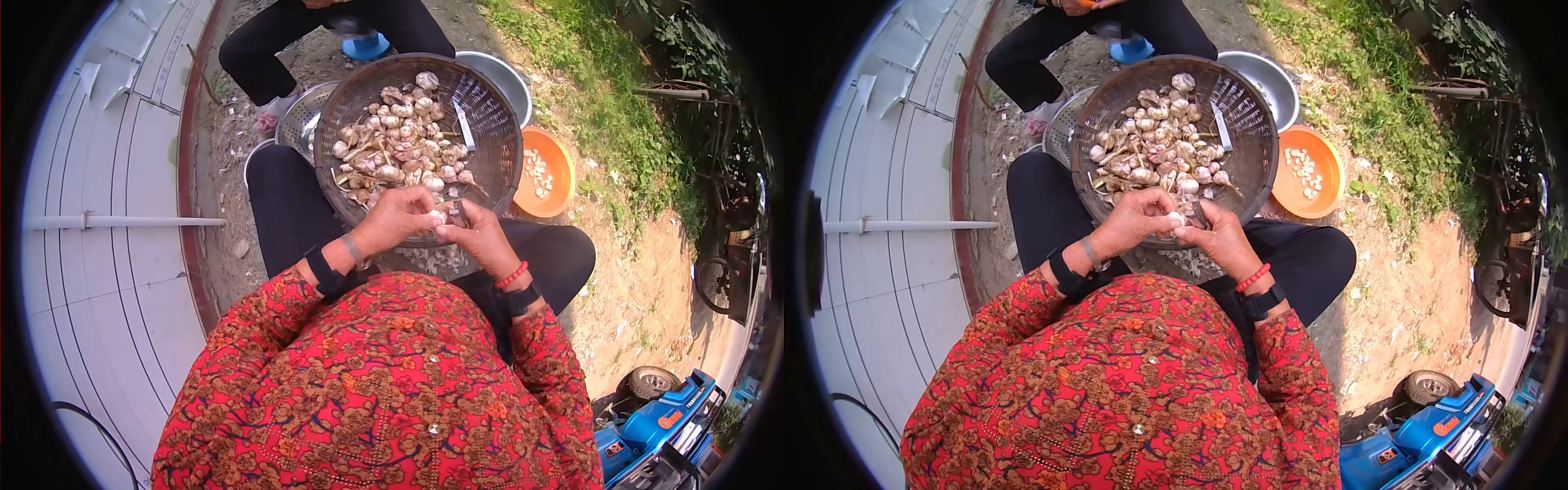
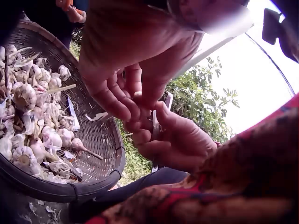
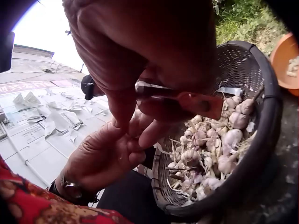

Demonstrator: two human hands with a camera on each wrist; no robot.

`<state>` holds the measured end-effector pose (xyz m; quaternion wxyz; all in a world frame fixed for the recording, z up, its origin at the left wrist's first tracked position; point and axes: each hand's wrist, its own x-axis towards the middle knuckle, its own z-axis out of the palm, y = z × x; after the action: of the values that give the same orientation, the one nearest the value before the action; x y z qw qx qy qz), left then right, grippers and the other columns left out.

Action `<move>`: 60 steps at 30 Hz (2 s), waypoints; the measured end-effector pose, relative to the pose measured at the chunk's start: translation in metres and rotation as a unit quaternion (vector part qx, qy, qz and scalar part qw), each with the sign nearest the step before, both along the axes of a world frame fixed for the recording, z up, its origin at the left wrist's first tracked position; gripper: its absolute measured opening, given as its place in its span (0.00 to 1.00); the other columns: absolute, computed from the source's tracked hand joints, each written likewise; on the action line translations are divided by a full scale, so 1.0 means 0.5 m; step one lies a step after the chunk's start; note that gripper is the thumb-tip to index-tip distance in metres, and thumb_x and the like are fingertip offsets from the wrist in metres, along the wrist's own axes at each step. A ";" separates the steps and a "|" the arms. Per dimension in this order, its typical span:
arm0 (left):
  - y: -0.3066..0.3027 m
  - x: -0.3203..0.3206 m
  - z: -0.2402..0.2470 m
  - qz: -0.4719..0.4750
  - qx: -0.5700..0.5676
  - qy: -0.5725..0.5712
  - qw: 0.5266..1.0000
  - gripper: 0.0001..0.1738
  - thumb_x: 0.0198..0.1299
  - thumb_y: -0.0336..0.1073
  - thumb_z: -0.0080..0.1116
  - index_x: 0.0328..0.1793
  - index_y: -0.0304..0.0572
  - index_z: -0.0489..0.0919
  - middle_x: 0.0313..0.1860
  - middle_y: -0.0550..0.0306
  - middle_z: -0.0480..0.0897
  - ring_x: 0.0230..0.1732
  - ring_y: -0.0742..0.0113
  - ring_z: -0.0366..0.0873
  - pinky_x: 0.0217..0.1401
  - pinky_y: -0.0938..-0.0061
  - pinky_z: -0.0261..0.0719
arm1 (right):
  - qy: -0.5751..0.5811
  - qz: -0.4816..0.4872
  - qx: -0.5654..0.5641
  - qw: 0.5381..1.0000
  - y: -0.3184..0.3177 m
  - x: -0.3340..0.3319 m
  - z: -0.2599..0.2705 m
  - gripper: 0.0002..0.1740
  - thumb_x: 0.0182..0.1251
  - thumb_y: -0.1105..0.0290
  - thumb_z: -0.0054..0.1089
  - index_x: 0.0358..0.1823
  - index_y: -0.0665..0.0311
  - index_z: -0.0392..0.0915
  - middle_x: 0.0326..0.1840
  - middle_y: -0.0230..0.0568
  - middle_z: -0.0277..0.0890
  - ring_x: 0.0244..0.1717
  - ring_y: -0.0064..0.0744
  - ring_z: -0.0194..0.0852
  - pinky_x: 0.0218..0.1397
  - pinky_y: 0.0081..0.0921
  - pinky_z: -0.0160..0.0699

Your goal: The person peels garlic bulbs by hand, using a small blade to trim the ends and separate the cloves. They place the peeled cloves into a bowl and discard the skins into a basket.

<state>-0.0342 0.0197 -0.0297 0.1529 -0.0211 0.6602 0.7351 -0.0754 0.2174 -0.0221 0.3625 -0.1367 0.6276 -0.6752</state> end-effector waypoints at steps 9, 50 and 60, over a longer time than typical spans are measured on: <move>-0.029 0.019 0.013 -0.070 0.054 -0.089 0.992 0.06 0.60 0.29 0.63 0.37 0.37 0.76 0.32 0.58 0.82 0.31 0.74 0.81 0.35 0.79 0.82 | 0.027 0.002 0.019 0.999 -0.016 0.043 0.014 0.08 0.61 0.73 0.66 0.38 0.65 0.76 0.31 0.26 0.74 0.32 0.13 0.71 0.35 0.16 0.72; 0.023 0.025 0.041 0.061 -0.101 -0.009 0.993 0.13 0.57 0.36 0.68 0.41 0.40 0.75 0.29 0.68 0.75 0.32 0.81 0.72 0.35 0.85 0.74 | 0.074 -0.178 0.006 0.981 -0.028 0.047 0.019 0.14 0.57 0.80 0.65 0.43 0.64 0.74 0.36 0.21 0.71 0.34 0.08 0.65 0.36 0.11 0.71; -0.004 0.049 0.071 0.086 0.031 -0.063 0.994 0.11 0.62 0.31 0.61 0.47 0.35 0.72 0.41 0.57 0.80 0.40 0.70 0.81 0.42 0.78 0.81 | 0.096 -0.141 -0.014 0.985 -0.032 0.078 0.056 0.22 0.58 0.81 0.63 0.55 0.65 0.73 0.39 0.27 0.74 0.35 0.13 0.68 0.39 0.14 0.72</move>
<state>-0.0096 0.0178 0.0056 0.1307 -0.1191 0.6222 0.7626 -0.0364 0.2015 0.0060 0.1997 -0.1155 0.6633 -0.7120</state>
